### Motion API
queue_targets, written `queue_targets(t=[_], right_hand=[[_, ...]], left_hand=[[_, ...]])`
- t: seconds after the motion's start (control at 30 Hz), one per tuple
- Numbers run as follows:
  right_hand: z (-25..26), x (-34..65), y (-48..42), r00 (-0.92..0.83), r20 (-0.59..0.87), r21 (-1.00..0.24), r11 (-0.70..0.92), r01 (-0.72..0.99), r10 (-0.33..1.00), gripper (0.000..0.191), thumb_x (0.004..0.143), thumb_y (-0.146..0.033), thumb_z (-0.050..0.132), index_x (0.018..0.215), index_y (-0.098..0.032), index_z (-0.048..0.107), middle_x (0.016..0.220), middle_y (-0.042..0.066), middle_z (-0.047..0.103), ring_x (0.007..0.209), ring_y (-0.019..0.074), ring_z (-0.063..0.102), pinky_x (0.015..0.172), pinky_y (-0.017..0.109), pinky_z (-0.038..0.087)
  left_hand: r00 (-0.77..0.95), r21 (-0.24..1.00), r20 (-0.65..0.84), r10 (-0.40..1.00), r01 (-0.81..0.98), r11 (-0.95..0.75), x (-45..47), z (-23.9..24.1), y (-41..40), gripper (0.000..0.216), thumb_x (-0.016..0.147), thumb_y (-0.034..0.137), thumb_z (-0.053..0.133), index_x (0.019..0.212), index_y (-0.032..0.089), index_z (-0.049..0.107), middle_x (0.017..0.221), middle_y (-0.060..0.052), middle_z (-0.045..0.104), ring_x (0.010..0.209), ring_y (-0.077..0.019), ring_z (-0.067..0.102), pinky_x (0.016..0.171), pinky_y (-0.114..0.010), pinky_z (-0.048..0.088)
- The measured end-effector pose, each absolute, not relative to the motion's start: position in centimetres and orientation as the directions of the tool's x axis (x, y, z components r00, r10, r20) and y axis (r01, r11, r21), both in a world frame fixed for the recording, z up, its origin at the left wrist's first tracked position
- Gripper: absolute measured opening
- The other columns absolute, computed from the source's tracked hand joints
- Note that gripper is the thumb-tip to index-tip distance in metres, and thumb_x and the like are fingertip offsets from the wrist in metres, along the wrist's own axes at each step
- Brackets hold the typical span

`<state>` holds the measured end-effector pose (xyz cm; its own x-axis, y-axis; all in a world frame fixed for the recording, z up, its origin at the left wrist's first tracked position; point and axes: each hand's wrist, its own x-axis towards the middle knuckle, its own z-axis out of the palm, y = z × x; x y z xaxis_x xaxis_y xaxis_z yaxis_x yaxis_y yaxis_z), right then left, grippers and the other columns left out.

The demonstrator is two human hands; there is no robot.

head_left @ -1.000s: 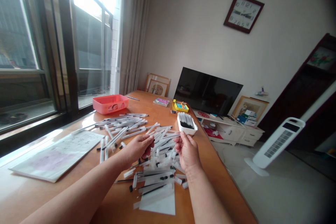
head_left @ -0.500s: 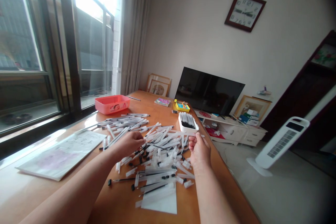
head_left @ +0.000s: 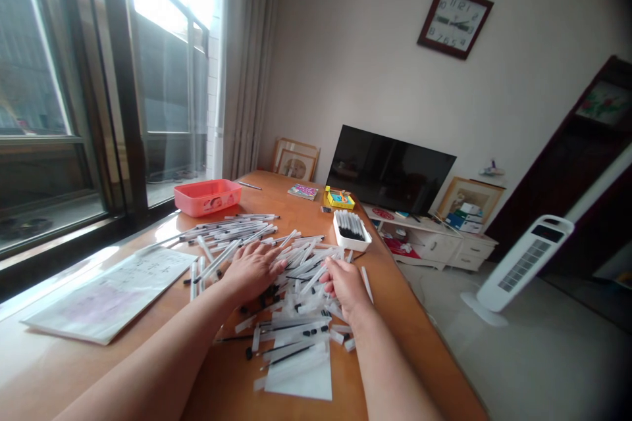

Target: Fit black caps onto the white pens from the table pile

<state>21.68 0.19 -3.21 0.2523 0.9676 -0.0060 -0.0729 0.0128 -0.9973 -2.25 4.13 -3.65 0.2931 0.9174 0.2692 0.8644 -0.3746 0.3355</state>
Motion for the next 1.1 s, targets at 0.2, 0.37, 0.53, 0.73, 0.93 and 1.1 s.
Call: queue_targets(t=[0.2,0.37,0.53,0.73,0.93,1.1], right_hand=[[-3.7,21.3,0.6,0.286,0.009,-1.000,0.004,0.019,0.958,0.032,0.082,-0.043,0.072,0.099,-0.016,0.071,0.058,0.001,0.068,0.040,0.0129,0.053,0.036,0.019,0.032],[-4.0,21.3,0.7,0.300,0.065,-0.993,0.033,0.110,0.952,0.042,0.084,-0.040,0.069,0.117,-0.016,0.070,0.058,-0.001,0.066,0.041,0.0149,0.053,0.041,0.023,0.038],[-4.3,21.3,0.4,0.115,0.227,-0.926,0.178,0.333,0.967,0.027,0.089,-0.039,0.062,0.078,-0.019,0.075,0.061,0.000,0.066,0.050,0.0148,0.056,0.050,0.024,0.041],[-4.6,21.1,0.2,-0.172,0.393,-0.672,0.410,0.617,0.903,0.021,0.090,-0.027,0.060,0.091,-0.021,0.081,0.091,0.007,0.075,0.087,0.0220,0.067,0.083,0.032,0.051],[-5.2,20.8,0.4,-0.261,0.331,-0.530,0.407,0.744,0.907,0.043,0.092,-0.029,0.059,0.133,-0.020,0.070,0.129,0.011,0.070,0.122,0.0272,0.059,0.109,0.038,0.042],[-5.2,21.0,0.4,-0.276,0.286,-0.467,0.385,0.796,0.917,0.050,0.095,-0.036,0.056,0.144,-0.024,0.061,0.146,0.008,0.060,0.133,0.0285,0.051,0.114,0.041,0.037]], left_hand=[[0.294,0.318,0.165,0.942,0.888,-0.333,-1.8,-5.1,4.9,0.066,0.096,0.072,0.031,0.148,0.037,0.053,0.160,-0.007,0.047,0.152,-0.0433,0.025,0.116,-0.071,0.009],[0.275,0.274,0.237,0.932,0.901,-0.336,-1.8,-4.2,4.3,0.058,0.097,0.068,0.033,0.124,0.032,0.070,0.138,-0.011,0.066,0.137,-0.0401,0.047,0.114,-0.067,0.014],[0.221,0.251,0.281,0.934,0.922,-0.294,-2.3,-3.0,3.8,0.055,0.096,0.067,0.037,0.099,0.029,0.076,0.114,-0.013,0.074,0.118,-0.0389,0.058,0.109,-0.060,0.025],[0.187,0.172,0.257,0.948,0.957,-0.236,-3.0,-2.5,3.8,0.060,0.100,0.061,0.027,0.089,0.027,0.076,0.107,-0.013,0.075,0.114,-0.0381,0.059,0.098,-0.054,0.036],[0.150,0.134,0.268,0.952,0.972,-0.191,-3.2,-2.7,4.2,0.054,0.101,0.053,0.029,0.089,0.024,0.072,0.114,-0.013,0.074,0.111,-0.0374,0.060,0.094,-0.052,0.039],[0.124,0.153,0.273,0.954,0.973,-0.170,-3.4,-2.9,4.5,0.042,0.099,0.039,0.033,0.096,0.023,0.072,0.115,-0.014,0.074,0.109,-0.0363,0.060,0.092,-0.052,0.040]])
